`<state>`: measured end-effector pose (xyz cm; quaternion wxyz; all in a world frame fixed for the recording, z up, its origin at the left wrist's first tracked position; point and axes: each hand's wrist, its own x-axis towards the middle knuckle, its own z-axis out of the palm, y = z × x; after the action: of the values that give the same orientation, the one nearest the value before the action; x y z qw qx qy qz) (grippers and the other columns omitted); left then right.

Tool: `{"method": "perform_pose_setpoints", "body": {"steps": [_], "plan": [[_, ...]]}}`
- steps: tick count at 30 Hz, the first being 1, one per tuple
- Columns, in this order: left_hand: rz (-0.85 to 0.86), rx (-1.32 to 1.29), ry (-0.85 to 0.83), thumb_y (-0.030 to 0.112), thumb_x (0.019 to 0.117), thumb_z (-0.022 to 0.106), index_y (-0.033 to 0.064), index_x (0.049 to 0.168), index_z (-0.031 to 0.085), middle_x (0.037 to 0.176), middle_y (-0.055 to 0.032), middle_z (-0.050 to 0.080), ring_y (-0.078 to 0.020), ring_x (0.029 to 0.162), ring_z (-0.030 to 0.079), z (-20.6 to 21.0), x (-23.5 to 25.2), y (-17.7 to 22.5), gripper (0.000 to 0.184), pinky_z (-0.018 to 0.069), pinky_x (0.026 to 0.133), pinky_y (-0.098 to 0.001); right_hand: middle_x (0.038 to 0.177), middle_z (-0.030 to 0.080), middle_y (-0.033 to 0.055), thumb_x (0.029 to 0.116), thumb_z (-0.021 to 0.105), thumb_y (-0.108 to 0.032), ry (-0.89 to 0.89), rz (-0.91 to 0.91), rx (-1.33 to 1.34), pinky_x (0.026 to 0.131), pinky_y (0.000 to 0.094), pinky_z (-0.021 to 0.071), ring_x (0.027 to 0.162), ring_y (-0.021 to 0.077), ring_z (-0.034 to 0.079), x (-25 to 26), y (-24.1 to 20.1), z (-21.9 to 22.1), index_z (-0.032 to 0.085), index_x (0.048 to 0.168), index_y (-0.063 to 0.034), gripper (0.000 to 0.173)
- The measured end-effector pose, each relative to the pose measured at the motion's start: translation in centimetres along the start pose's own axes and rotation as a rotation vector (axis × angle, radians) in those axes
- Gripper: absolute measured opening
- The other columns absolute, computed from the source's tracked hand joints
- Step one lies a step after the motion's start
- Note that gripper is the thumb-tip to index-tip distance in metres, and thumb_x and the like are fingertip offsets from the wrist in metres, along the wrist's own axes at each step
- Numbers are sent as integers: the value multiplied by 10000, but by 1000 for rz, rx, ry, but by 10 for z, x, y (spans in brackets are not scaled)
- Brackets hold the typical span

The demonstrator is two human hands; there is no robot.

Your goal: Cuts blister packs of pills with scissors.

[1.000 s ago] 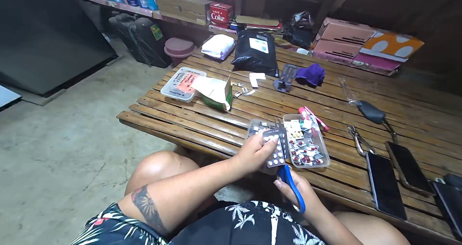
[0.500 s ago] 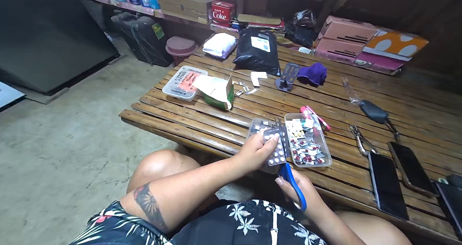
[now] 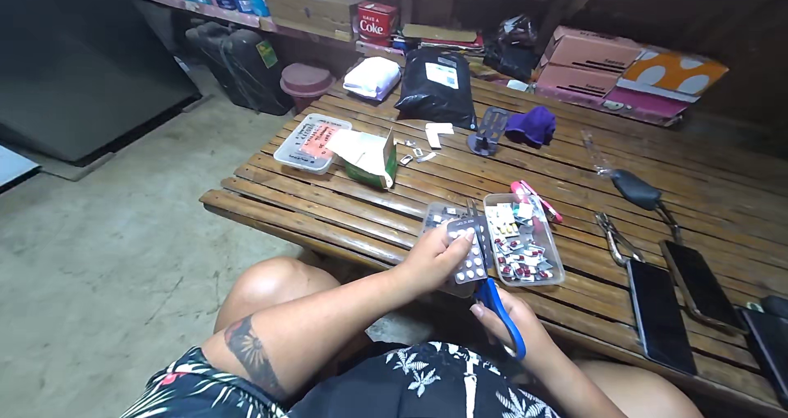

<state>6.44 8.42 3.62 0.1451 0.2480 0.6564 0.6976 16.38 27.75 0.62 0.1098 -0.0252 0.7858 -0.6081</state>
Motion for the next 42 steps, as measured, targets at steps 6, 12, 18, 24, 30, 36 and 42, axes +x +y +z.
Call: {"method": "perform_pose_setpoints", "body": {"steps": [6, 12, 18, 24, 30, 36, 42], "plan": [[18, -39, 3, 145, 1072, 412, -9, 1134, 618, 865, 18, 701, -21, 780, 687, 2, -1, 0, 265, 598, 768, -242, 662, 550, -118, 936, 685, -441, 3, -10, 44, 521, 162, 472, 545, -20, 532, 0, 3, 3, 606, 920, -169, 283], [7, -38, -25, 162, 1075, 411, 7, 1106, 624, 841, 30, 696, -15, 760, 679, 3, -2, -4, 265, 592, 755, -238, 681, 553, -121, 928, 685, -494, -24, -30, 59, 533, 165, 470, 558, -19, 531, 1, 4, 3, 603, 935, -172, 333], [7, -29, -40, 150, 1074, 412, 12, 1087, 629, 843, 31, 698, -16, 767, 684, 0, -1, 0, 257, 595, 756, -238, 656, 531, -121, 923, 679, -498, -23, -13, 32, 516, 158, 452, 538, -22, 512, 1, 1, -1, 602, 916, -176, 330], [8, -15, -39, 160, 1074, 421, 12, 1106, 624, 837, 40, 689, -6, 754, 672, 0, -1, 0, 254, 586, 747, -227, 652, 533, -125, 934, 675, -475, -25, -15, 38, 514, 154, 448, 536, -27, 512, 0, 1, 0, 597, 917, -177, 308], [11, -3, -25, 167, 1077, 406, -7, 1131, 618, 854, 28, 693, -13, 764, 676, 2, -2, -3, 280, 590, 756, -238, 656, 537, -125, 943, 663, -458, -13, -31, 14, 522, 160, 462, 544, -26, 521, 0, 3, 2, 609, 929, -166, 297], [7, 5, -25, 172, 1074, 412, -1, 1119, 625, 852, 23, 697, -16, 768, 681, 0, -2, -2, 278, 593, 761, -241, 646, 532, -123, 944, 660, -470, -5, -30, -4, 510, 158, 446, 532, -27, 507, 0, 3, 2, 607, 923, -162, 313], [22, 5, -28, 168, 1071, 415, 6, 1093, 629, 844, 32, 695, -9, 763, 677, 0, -1, -2, 270, 590, 757, -234, 655, 540, -118, 939, 675, -460, -12, -19, 34, 514, 159, 456, 535, -21, 517, 1, 3, 2, 607, 933, -167, 300]]}}
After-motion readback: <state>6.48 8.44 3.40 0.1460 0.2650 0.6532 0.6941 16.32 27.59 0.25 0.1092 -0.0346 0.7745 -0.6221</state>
